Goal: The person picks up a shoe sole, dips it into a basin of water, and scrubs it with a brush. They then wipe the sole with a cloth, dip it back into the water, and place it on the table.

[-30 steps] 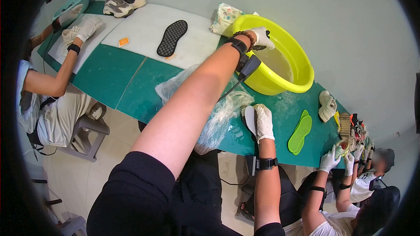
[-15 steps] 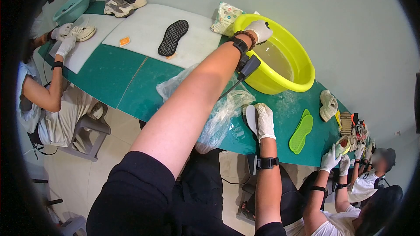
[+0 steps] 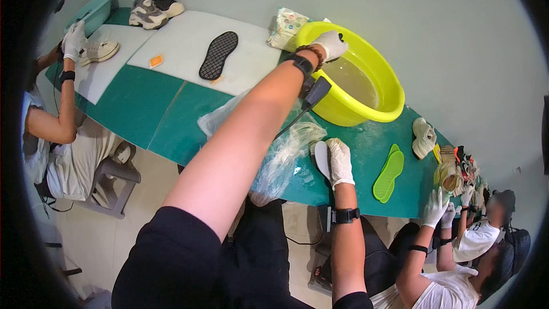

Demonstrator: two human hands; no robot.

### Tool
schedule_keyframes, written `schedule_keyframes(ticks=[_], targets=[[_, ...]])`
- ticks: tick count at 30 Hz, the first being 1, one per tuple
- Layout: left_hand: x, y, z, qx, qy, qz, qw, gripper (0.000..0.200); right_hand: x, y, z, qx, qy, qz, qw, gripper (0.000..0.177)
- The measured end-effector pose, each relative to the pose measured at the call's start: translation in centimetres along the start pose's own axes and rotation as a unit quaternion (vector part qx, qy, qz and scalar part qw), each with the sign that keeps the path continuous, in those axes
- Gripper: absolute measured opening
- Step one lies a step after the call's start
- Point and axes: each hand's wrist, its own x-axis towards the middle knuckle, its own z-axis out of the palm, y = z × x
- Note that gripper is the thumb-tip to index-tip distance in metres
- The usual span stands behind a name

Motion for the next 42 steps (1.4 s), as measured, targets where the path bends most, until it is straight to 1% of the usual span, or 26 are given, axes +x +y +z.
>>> schedule_keyframes(ticks=[1,2,5,7,9,10,11,13,15,16,17,19,20,21,23,25,26,29,30,33,34,37,41,42], targets=[[0.2,-0.5,0.1,-0.005,-0.018,0.012,1.000,0.051,0.0,-0.1,0.0,-0.013,0.006,0.000,1.000,0.018],[0.1,-0.8,0.3,-0.010,-0.022,0.032,0.999,0.060,0.0,-0.1,0.0,-0.015,0.006,0.005,1.000,0.018],[-1.3,-0.6,0.8,0.045,0.017,0.050,0.998,0.052,0.0,0.0,0.2,-0.038,0.012,-0.003,0.999,0.018],[-2.9,1.2,-0.6,0.138,-0.052,0.029,0.989,0.055,0.2,0.5,-0.2,-0.071,0.024,-0.018,0.997,0.016],[-2.5,0.7,-0.5,0.223,-0.113,0.047,0.967,0.052,0.0,0.1,0.1,-0.070,0.030,-0.012,0.997,0.016],[-2.6,1.1,-0.7,0.221,-0.127,0.037,0.966,0.051,0.1,0.2,0.1,-0.076,0.038,-0.001,0.996,0.022],[-2.6,1.1,-0.8,0.221,-0.141,0.026,0.965,0.051,-0.8,-1.3,0.8,-0.066,0.046,-0.004,0.997,0.022],[-1.1,-0.2,-0.1,0.174,-0.103,0.032,0.979,0.045,-0.7,-1.1,0.6,-0.062,0.044,0.009,0.997,0.023],[-1.9,0.2,-0.5,0.120,0.007,0.050,0.992,0.043,-0.4,-0.8,0.6,-0.066,0.052,0.004,0.996,0.025],[-1.4,-0.3,-0.4,0.136,0.049,0.077,0.987,0.040,-0.4,-0.9,0.6,-0.066,0.055,0.009,0.996,0.026],[-2.0,0.2,-0.9,0.108,0.060,0.055,0.991,0.038,-0.5,-1.0,0.6,-0.066,0.057,0.014,0.996,0.027],[-2.0,-0.1,-0.9,0.081,0.096,0.052,0.991,0.038,-0.5,-1.4,0.6,-0.121,0.074,-0.014,0.990,0.029],[-2.1,-0.4,-0.9,0.082,0.115,0.060,0.988,0.042,-0.6,-1.7,0.5,-0.142,0.075,-0.023,0.987,0.030],[-1.8,-1.1,-0.7,-0.041,0.118,0.066,0.990,0.039,-0.8,-1.8,0.4,-0.162,0.074,-0.031,0.984,0.030],[-5.4,3.2,-2.2,-0.118,0.010,-0.066,0.991,0.042,-0.7,-1.8,0.3,-0.148,0.070,-0.020,0.986,0.030],[-7.1,3.3,-1.9,0.002,0.020,0.036,0.999,0.048,-0.6,-1.6,0.5,-0.132,0.061,-0.011,0.989,0.029],[-7.3,3.2,-1.7,0.062,0.025,0.088,0.994,0.053,-0.8,-1.8,0.5,-0.141,0.065,-0.012,0.988,0.028],[-6.2,3.3,-0.5,0.206,-0.011,0.049,0.977,0.062,-1.2,-2.3,0.6,-0.119,0.066,-0.011,0.991,0.028],[-5.4,2.6,0.3,0.220,0.001,0.027,0.975,0.056,-1.0,-2.3,0.2,-0.195,0.056,-0.042,0.978,0.029],[-5.0,4.2,1.3,0.274,-0.038,-0.037,0.960,0.053,-1.5,-2.5,0.3,-0.140,0.068,-0.015,0.988,0.030],[-6.4,5.6,1.1,0.290,-0.030,-0.039,0.956,0.051,-1.5,-2.7,0.2,-0.135,0.065,-0.013,0.989,0.030],[-6.4,6.2,1.3,0.321,-0.044,-0.062,0.944,0.052,-1.7,-2.7,0.1,-0.123,0.045,-0.001,0.991,0.030],[-6.6,6.7,1.3,0.315,0.003,-0.055,0.948,0.045,-1.2,-2.0,0.0,-0.140,0.041,-0.022,0.989,0.032],[-5.8,6.0,1.6,0.331,0.006,-0.045,0.943,0.040,-1.1,-1.4,0.2,-0.131,0.067,-0.052,0.988,0.032]])
